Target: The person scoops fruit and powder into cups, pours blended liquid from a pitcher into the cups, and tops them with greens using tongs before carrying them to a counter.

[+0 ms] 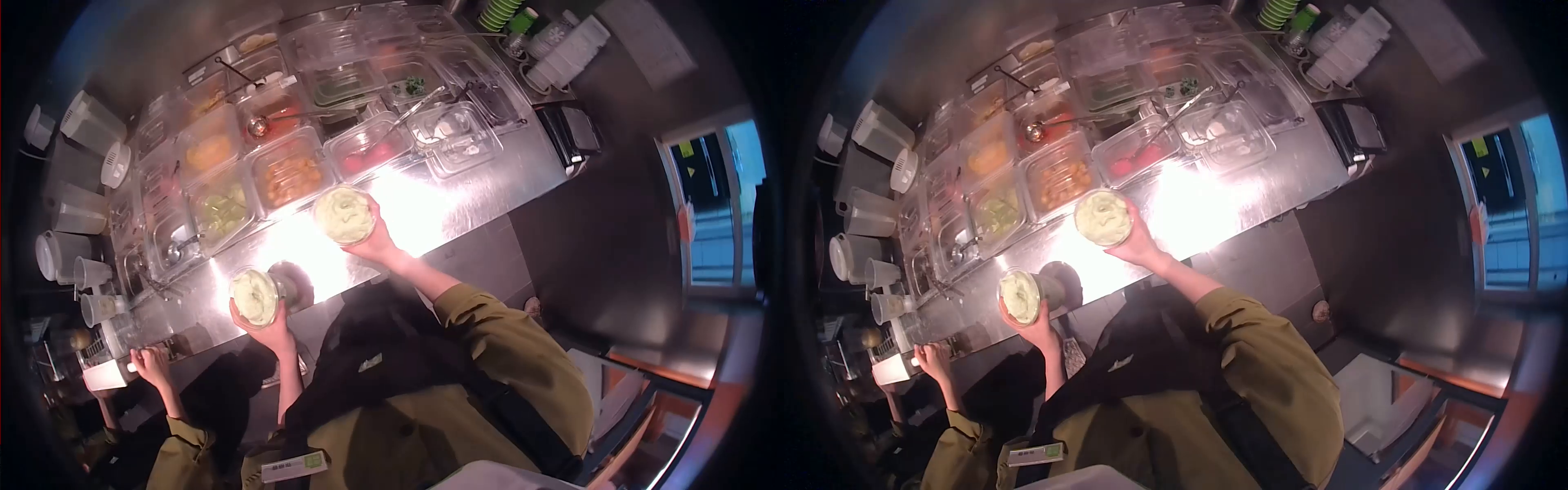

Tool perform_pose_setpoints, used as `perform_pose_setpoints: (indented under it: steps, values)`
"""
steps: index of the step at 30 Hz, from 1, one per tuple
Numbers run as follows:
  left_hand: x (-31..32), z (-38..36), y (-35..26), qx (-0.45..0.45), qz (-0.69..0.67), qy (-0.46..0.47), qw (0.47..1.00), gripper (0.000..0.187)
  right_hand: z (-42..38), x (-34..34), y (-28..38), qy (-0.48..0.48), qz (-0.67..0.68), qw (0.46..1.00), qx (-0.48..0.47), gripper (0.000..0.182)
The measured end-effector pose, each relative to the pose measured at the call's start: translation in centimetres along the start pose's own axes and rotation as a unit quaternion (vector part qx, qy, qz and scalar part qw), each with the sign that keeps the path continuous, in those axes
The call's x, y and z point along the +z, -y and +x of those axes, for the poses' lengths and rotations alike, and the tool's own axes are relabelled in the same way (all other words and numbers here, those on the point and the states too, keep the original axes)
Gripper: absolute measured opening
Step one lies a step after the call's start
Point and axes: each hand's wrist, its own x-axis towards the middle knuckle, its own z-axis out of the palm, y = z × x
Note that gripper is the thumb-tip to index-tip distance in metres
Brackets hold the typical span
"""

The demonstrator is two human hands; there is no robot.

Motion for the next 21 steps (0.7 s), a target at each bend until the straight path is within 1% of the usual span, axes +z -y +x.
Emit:
perform_pose_setpoints:
  steps: [1, 4, 5, 6, 7, 8, 9, 10, 11, 12, 14, 17, 18, 21]
  values:
    - [1.2, -0.3, -0.2, -0.019, 0.020, -0.017, 0.999, 0.090, 0.4, -0.6, -0.2, 0.024, -0.002, 1.000, -0.002, 0.103]
    - [4.9, -0.9, -0.7, -0.027, 0.011, -0.080, 0.996, 0.078, 3.0, -4.8, 3.9, 0.166, -0.125, 0.978, 0.027, 0.115]
    - [5.9, -0.9, -1.0, -0.030, 0.039, -0.092, 0.995, 0.080, 3.0, -7.2, 3.1, 0.215, -0.138, 0.966, 0.045, 0.119]
    - [6.9, -1.0, -1.3, -0.034, 0.067, -0.104, 0.992, 0.081, 3.4, -9.9, 2.4, 0.210, -0.139, 0.968, -0.023, 0.114]
    - [8.3, -1.0, -2.0, -0.053, 0.072, -0.126, 0.988, 0.081, 4.7, -12.7, 3.0, 0.220, -0.165, 0.961, 0.011, 0.109]
    - [8.7, -1.1, -1.9, -0.047, 0.095, -0.149, 0.983, 0.082, 7.1, -14.6, 6.1, 0.167, -0.004, 0.972, 0.166, 0.099]
    - [9.1, -1.2, -1.8, -0.042, 0.118, -0.172, 0.977, 0.082, 9.1, -17.4, 5.6, 0.152, -0.168, 0.973, 0.042, 0.084]
    - [9.6, -1.4, -1.7, -0.050, 0.117, -0.183, 0.975, 0.086, 11.6, -19.5, 3.6, 0.108, -0.222, 0.963, -0.109, 0.071]
    - [10.2, -1.5, -1.5, -0.057, 0.116, -0.195, 0.972, 0.089, 14.8, -20.4, 4.8, 0.094, -0.214, 0.961, -0.150, 0.064]
    - [10.9, -1.6, -1.4, -0.064, 0.115, -0.206, 0.970, 0.093, 17.3, -21.1, 5.3, 0.083, -0.234, 0.951, -0.183, 0.058]
    - [11.8, -1.5, -1.7, -0.068, 0.104, -0.230, 0.965, 0.090, 21.1, -20.6, 5.5, 0.045, -0.207, 0.956, -0.203, 0.056]
    - [12.6, -1.3, -2.4, -0.082, 0.090, -0.246, 0.962, 0.091, 25.6, -18.2, 5.1, 0.084, -0.159, 0.952, -0.246, 0.055]
    - [12.6, -1.2, -2.5, -0.085, 0.085, -0.247, 0.962, 0.092, 27.0, -17.4, 5.2, 0.105, -0.164, 0.948, -0.252, 0.055]
    - [12.2, -0.7, -3.3, -0.103, 0.079, -0.253, 0.959, 0.096, 30.1, -11.7, 5.8, 0.181, -0.130, 0.933, -0.281, 0.052]
